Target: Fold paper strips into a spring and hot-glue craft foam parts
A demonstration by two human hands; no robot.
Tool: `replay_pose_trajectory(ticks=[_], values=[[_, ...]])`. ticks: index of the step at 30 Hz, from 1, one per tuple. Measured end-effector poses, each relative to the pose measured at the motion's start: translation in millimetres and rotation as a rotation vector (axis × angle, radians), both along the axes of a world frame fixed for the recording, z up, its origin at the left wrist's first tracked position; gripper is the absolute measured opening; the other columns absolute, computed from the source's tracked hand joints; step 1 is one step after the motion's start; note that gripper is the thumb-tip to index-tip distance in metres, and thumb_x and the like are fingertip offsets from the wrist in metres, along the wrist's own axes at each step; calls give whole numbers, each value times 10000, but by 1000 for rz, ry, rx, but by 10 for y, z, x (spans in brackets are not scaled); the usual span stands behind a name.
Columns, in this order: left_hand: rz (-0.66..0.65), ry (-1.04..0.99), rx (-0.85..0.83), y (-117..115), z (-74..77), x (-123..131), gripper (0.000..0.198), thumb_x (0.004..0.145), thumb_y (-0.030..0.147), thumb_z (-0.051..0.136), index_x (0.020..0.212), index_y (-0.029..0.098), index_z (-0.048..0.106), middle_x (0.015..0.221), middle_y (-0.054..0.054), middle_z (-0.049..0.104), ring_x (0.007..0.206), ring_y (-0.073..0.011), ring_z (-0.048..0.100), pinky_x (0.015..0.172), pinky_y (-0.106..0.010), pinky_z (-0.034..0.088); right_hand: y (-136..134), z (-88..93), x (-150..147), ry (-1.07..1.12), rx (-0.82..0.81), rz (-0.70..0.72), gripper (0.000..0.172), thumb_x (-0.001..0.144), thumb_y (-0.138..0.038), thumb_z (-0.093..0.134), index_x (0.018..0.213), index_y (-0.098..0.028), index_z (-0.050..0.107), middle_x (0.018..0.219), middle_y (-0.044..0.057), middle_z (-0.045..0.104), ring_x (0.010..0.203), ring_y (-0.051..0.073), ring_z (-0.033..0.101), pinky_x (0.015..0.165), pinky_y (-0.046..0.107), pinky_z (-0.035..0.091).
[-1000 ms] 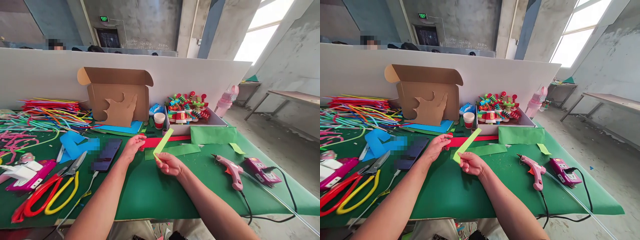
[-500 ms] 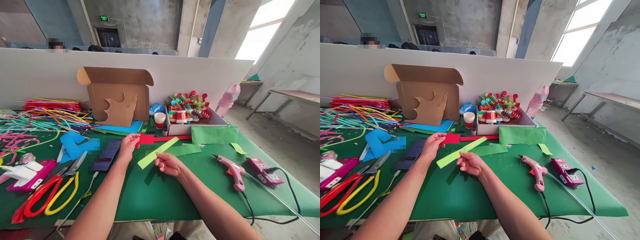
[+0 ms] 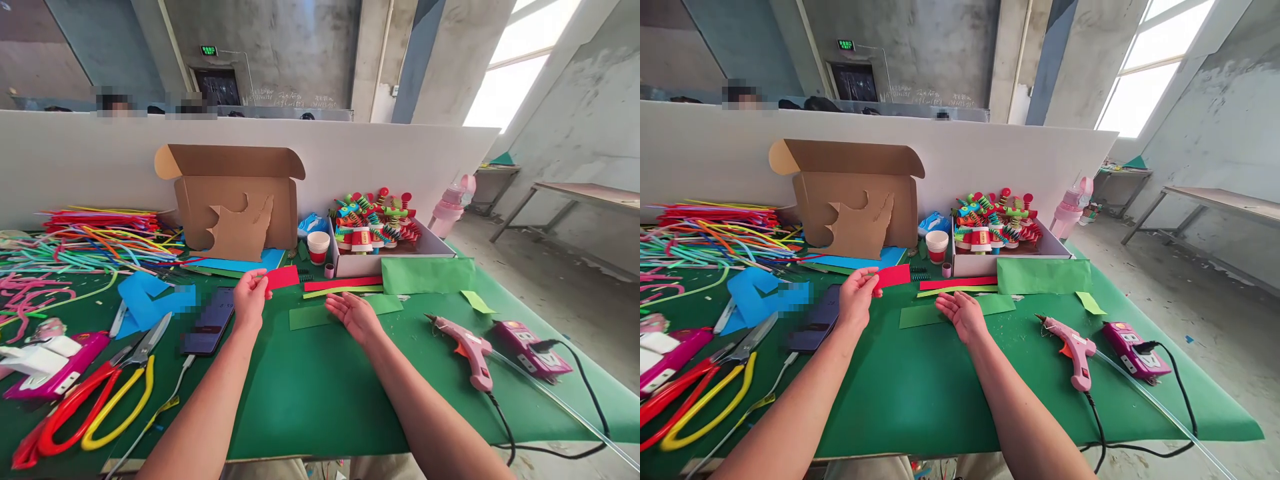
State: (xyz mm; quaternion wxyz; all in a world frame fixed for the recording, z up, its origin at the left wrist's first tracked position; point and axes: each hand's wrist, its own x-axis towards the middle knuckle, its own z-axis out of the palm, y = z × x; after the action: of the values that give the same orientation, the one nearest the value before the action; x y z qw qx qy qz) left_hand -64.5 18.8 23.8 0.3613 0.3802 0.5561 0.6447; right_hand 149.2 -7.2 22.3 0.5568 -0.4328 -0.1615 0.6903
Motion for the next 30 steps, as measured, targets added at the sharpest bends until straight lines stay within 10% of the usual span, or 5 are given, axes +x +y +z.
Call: replay_pose_trajectory(ticks=[14, 23, 30], values=[[-710, 256, -93, -134, -55, 301, 436, 645, 360, 725, 1028, 173, 633, 599, 60, 544, 566, -114, 524, 576, -238, 413, -98, -179, -208, -380, 269, 269, 368, 592, -361, 841, 784, -162, 598, 470, -70, 573, 406, 80, 507, 425, 201, 459], [-638, 325, -186, -111, -54, 242, 313, 712, 471, 629, 830, 183, 602, 572, 14, 600, 518, -140, 546, 548, -261, 434, 58, -274, -110, -548, 325, 68, 281, 630, -415, 734, 674, -218, 538, 474, -68, 513, 390, 108, 495, 371, 236, 426], [-360, 862, -25, 481, 53, 533, 233, 701, 191, 652, 933, 206, 662, 911, -36, 697, 581, -128, 563, 592, -268, 466, 205, -334, -12, -392, 275, -142, 331, 544, -355, 750, 766, -231, 537, 612, -62, 563, 465, 135, 584, 471, 283, 518]])
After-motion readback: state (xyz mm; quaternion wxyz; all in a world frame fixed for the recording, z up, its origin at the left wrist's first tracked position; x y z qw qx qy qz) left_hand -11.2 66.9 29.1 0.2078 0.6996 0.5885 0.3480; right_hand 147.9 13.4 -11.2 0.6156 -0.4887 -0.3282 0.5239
